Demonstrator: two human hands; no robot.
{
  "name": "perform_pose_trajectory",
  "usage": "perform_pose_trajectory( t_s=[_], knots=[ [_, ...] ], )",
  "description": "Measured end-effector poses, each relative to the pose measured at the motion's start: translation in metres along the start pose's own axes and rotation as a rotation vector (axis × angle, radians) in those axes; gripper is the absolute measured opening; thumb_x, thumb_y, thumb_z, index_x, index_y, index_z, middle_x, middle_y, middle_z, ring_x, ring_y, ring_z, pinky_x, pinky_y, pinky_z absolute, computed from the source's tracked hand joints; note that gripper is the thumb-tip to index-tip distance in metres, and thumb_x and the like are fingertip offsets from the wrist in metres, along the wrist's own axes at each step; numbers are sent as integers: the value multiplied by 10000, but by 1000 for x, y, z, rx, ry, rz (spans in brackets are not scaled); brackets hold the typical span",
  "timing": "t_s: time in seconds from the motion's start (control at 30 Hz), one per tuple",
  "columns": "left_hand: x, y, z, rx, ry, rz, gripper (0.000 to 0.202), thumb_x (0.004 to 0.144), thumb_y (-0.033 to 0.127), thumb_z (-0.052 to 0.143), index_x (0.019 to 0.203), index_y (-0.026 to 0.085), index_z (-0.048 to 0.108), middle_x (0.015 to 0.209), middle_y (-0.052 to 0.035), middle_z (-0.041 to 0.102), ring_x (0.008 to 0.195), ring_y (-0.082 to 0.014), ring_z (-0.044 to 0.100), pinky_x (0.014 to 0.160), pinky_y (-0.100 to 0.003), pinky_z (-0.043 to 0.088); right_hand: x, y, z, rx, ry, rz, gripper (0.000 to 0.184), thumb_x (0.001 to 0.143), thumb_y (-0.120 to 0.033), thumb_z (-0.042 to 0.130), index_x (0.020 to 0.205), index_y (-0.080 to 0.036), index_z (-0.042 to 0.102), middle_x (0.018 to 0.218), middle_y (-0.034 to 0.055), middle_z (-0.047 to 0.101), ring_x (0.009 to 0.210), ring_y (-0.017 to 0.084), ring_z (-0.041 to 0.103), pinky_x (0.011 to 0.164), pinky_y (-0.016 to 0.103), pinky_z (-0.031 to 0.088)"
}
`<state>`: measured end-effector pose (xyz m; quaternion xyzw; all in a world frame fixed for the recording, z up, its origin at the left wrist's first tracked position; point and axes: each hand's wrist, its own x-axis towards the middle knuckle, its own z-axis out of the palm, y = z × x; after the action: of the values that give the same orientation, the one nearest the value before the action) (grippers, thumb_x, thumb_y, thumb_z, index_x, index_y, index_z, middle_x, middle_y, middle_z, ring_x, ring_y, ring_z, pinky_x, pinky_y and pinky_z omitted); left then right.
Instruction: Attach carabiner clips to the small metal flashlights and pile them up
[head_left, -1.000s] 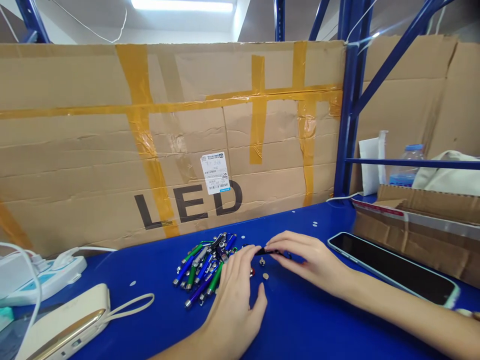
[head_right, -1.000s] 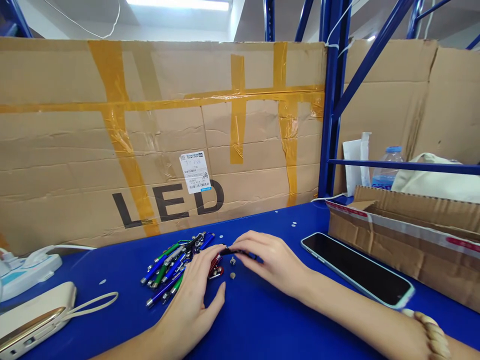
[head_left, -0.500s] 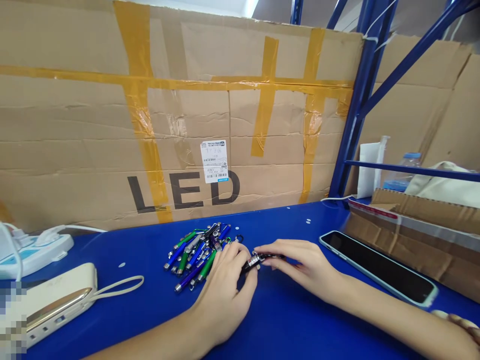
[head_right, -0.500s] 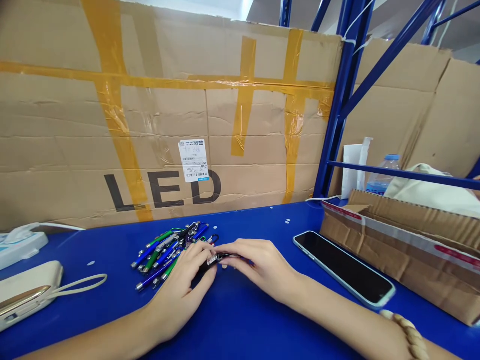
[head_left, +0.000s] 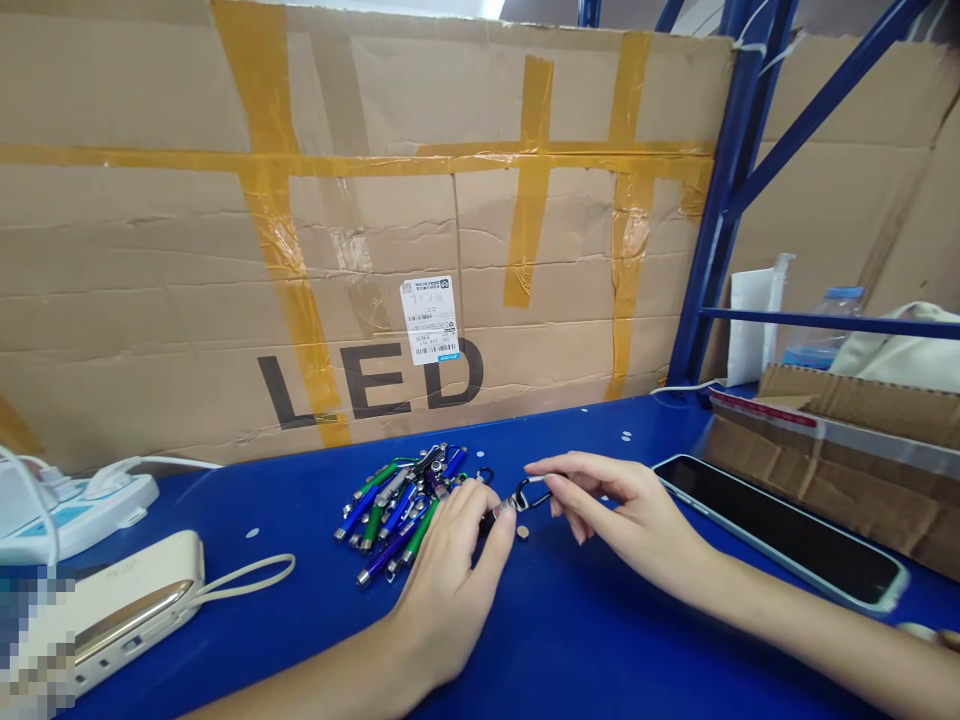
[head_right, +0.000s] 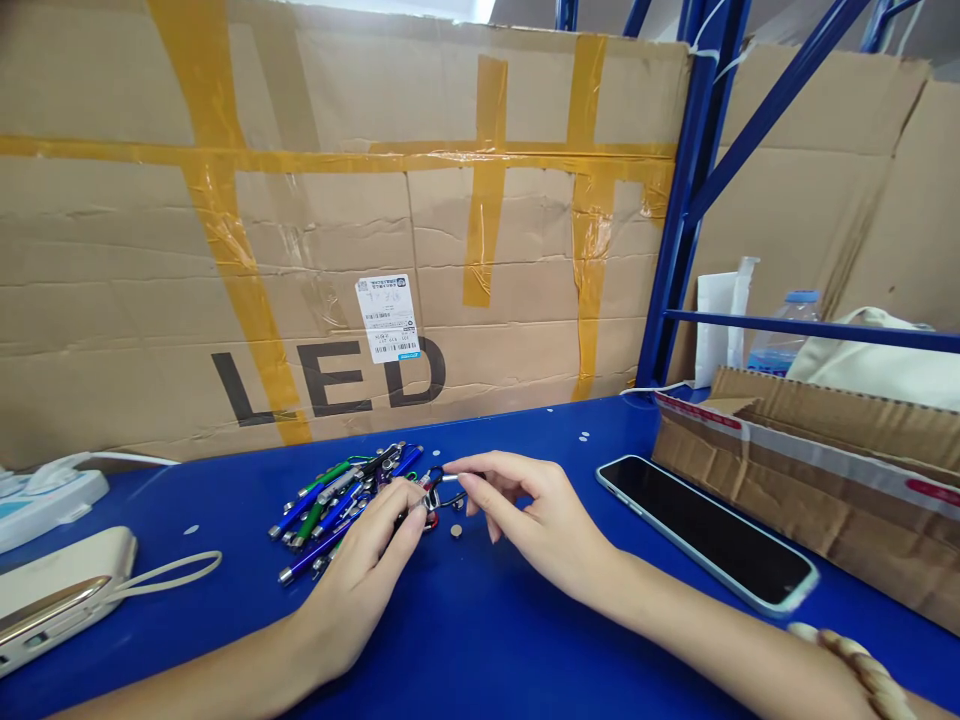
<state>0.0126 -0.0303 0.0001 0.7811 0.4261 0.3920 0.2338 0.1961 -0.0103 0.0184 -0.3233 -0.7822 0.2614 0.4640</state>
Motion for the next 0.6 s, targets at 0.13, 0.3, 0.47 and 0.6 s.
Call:
perform_pose_trajectory(
  t_s=[0.13,0.3,0.47,0.6],
  knots=[
    [1,2,-1,-52,10,-79,273,941,379,282,821,203,452,852,-9,511,844,-173,471,784,-299,344,1,3,-5,-105,1,-207,230,900,-234,469,1057,-194,632,718,8,583,506,55,512,527,186,464],
    [1,0,-1,-109,25,-59,200,943,341,296,968,230,461,834,9,533,805,-158,495,740,-273,358,0,9,-7,-185,-41,-387,308,898,-132,451,1141,-250,599,801,13,570,566,51,509,558,177,470],
    [0,-1,0,-102,46,-47,153,935,326,340,1008,241,444,886,11,529,829,-150,502,752,-257,367,0,12,-6,-221,-70,-400,302,877,-94,468,1104,-219,624,949,49,542,630,45,540,575,161,487],
    [-1,0,0,-49,60,-71,138,934,335,358,1013,261,444,895,30,526,844,-134,499,763,-241,362,2,10,-5,-230,-34,-421,259,847,-103,528,1058,-197,644,911,51,564,713,78,567,615,176,498]
  ],
)
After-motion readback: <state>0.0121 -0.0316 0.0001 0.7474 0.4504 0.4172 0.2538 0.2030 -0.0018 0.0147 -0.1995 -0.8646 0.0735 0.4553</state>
